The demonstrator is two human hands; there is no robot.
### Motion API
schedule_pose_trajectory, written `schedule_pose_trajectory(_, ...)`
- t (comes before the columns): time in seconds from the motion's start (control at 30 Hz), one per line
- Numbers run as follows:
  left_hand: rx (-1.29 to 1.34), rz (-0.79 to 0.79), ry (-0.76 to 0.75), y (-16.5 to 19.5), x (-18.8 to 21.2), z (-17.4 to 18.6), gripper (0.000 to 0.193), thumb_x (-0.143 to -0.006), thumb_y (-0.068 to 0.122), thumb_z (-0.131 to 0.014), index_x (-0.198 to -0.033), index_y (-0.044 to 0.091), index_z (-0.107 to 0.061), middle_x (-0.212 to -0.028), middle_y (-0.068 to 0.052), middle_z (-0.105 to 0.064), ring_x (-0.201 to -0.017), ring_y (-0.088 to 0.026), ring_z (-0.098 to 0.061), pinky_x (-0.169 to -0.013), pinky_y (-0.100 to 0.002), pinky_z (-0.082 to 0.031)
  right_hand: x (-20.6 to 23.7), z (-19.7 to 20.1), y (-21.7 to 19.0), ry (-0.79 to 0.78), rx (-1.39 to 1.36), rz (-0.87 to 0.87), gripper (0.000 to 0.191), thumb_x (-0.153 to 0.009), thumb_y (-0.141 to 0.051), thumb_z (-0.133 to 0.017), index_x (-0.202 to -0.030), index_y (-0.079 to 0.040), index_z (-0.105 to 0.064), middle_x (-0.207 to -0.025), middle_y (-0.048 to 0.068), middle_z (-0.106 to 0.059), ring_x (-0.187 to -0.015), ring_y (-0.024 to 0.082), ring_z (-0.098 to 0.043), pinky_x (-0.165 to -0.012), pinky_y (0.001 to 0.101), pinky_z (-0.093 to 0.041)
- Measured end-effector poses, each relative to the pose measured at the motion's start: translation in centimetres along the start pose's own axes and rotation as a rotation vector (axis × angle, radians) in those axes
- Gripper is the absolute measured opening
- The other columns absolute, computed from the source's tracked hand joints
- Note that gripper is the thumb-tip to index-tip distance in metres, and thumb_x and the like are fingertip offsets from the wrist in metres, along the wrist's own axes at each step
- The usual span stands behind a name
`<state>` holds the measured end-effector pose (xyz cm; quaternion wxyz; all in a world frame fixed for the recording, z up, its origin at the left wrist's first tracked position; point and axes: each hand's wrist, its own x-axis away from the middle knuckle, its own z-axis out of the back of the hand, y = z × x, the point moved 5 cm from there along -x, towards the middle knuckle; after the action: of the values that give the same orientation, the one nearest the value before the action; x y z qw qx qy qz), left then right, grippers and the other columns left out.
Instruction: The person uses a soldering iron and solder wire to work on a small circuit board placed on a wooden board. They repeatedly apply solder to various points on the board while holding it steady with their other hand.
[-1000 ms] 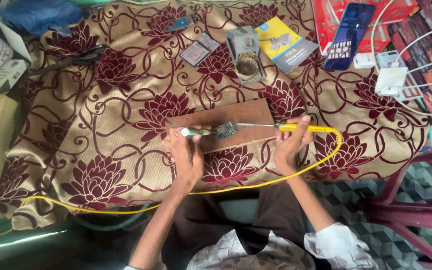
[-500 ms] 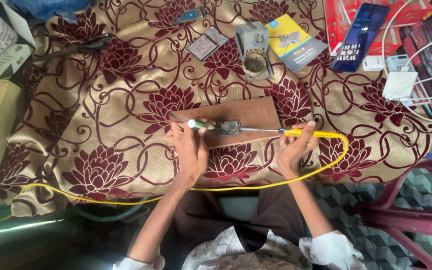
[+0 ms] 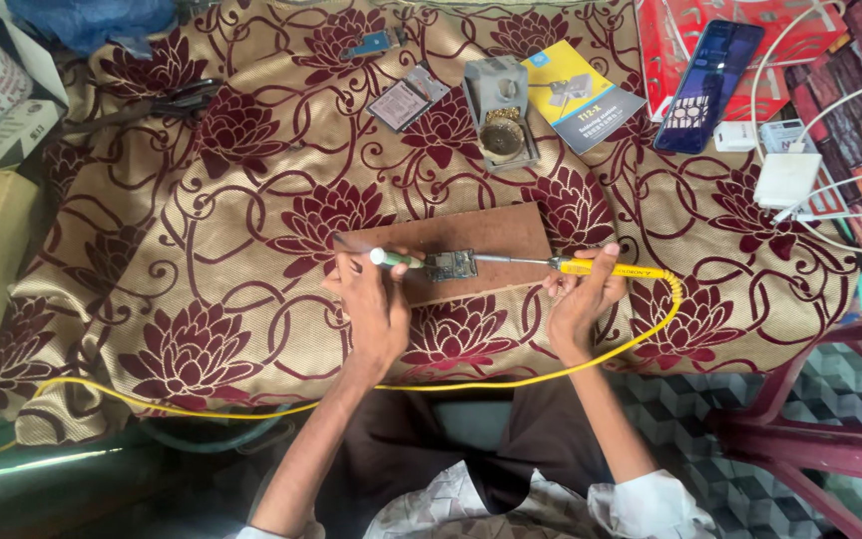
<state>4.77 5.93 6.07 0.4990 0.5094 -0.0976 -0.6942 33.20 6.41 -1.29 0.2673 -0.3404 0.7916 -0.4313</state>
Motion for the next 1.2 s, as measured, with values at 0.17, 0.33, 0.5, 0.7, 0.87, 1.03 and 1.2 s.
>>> schedule_pose_trajectory(0.17,-0.025,0.023,-0.025,-0.2,-0.1,-0.1,0.026,-0.089,0.003,-0.055,-0.113,0.01,-0.061,-0.107,0.003,-0.073,-0.102,-0.024,-0.046,-0.091,-0.042,-0.024,0.0,-0.6,-0.7,-0.035,0.023,0.063,0.039,-0.109,-0.039,-0.055,-0.091,-0.005,-0.054,-0.062,0.002,-0.046,-0.047,0.013,-0.046,-0.047,0.0261,-0.038)
schedule_pose_trajectory(0.33,-0.004,0.005,-0.003,-0.2,0.0,0.0,0.018,-0.097,0.006,-0.053,-0.113,0.01,-0.06,-0.108,0.001,-0.071,-0.107,-0.024,-0.048,-0.093,-0.043,-0.024,0.1,-0.5,-0.6,-0.009,-0.017,0.007,0.037,-0.107,-0.036,-0.054,-0.085,-0.006,-0.056,-0.056,0.002,-0.044,-0.045,0.012,-0.046,-0.043,0.0255,-0.036)
schedule_pose_trajectory(0.5,-0.014,0.013,-0.025,-0.4,0.0,-0.1,0.021,-0.093,0.006,-0.053,-0.112,0.009,-0.06,-0.108,-0.001,-0.069,-0.106,-0.025,-0.048,-0.09,-0.043,-0.023,0.1,-0.7,-0.6,-0.044,0.004,0.031,0.037,-0.107,-0.029,-0.061,-0.08,-0.004,-0.058,-0.058,-0.002,-0.039,-0.047,0.008,-0.036,-0.044,0.0242,-0.029)
schedule_pose_trajectory(0.7,-0.035,-0.042,-0.012,-0.3,0.0,-0.1,0.019,-0.097,0.007,-0.053,-0.115,0.01,-0.06,-0.105,0.004,-0.073,-0.102,-0.023,-0.046,-0.092,-0.042,-0.024,0.0,-0.3,-0.4,-0.008,-0.069,0.012,0.029,-0.101,-0.021,-0.058,-0.078,-0.002,-0.062,-0.06,-0.002,-0.043,-0.047,0.007,-0.036,-0.044,0.0232,-0.031)
schedule_pose_trajectory(0.87,-0.053,0.005,0.017,-0.4,-0.1,0.0,0.018,-0.098,0.007,-0.054,-0.115,0.009,-0.059,-0.106,0.007,-0.076,-0.099,-0.021,-0.045,-0.093,-0.041,-0.024,-0.3,0.0,0.0,0.014,-0.159,-0.002,0.021,-0.096,-0.015,-0.058,-0.079,-0.003,-0.062,-0.062,-0.001,-0.046,-0.048,0.006,-0.037,-0.044,0.0235,-0.033)
schedule_pose_trajectory(1.03,-0.048,0.028,0.024,-0.3,0.0,0.2,0.028,-0.09,0.003,-0.054,-0.118,0.007,-0.057,-0.108,0.005,-0.075,-0.102,-0.022,-0.045,-0.093,-0.043,-0.023,-0.3,0.4,0.3,0.031,-0.145,0.013,0.026,-0.098,-0.017,-0.061,-0.077,-0.003,-0.061,-0.06,0.0,-0.046,-0.047,0.007,-0.037,-0.044,0.0241,-0.033)
schedule_pose_trajectory(1.2,-0.072,-0.011,0.052,-0.1,0.1,0.4,0.029,-0.091,0.001,-0.055,-0.12,0.007,-0.057,-0.112,0.001,-0.074,-0.105,-0.024,-0.046,-0.094,-0.044,-0.023,-0.3,0.5,0.5,0.023,-0.152,0.004,0.029,-0.1,-0.019,-0.062,-0.076,-0.003,-0.06,-0.063,0.0,-0.048,-0.049,0.008,-0.038,-0.046,0.0244,-0.034)
